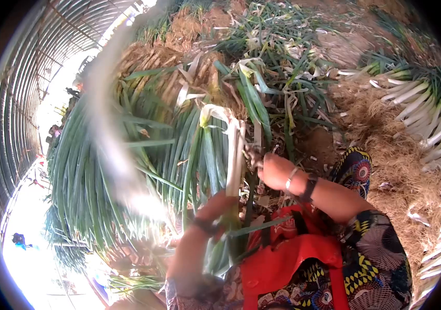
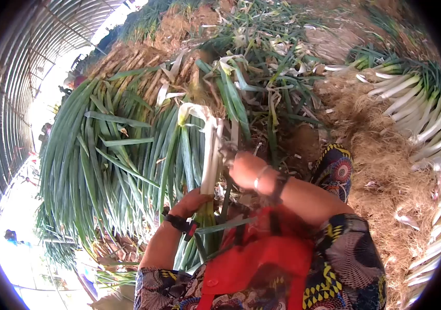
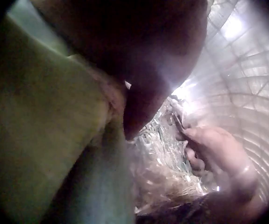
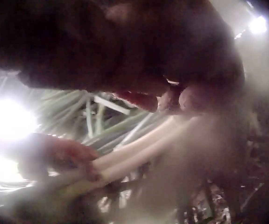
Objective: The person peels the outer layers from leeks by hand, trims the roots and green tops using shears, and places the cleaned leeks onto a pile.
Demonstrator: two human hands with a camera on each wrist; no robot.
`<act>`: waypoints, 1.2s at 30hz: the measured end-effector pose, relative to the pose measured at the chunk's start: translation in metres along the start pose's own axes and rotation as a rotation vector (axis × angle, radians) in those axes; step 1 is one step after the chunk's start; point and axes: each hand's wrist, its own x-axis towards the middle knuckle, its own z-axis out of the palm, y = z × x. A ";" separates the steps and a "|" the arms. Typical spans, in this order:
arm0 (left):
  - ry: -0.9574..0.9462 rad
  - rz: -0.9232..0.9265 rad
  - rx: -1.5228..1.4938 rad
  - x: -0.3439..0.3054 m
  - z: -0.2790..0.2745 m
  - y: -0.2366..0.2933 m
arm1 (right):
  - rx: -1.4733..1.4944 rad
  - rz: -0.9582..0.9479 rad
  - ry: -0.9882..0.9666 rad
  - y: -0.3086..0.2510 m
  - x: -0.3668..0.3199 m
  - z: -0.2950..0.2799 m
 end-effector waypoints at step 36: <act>0.413 0.031 0.113 -0.075 -0.010 0.011 | 0.164 -0.193 -0.192 -0.058 -0.087 -0.022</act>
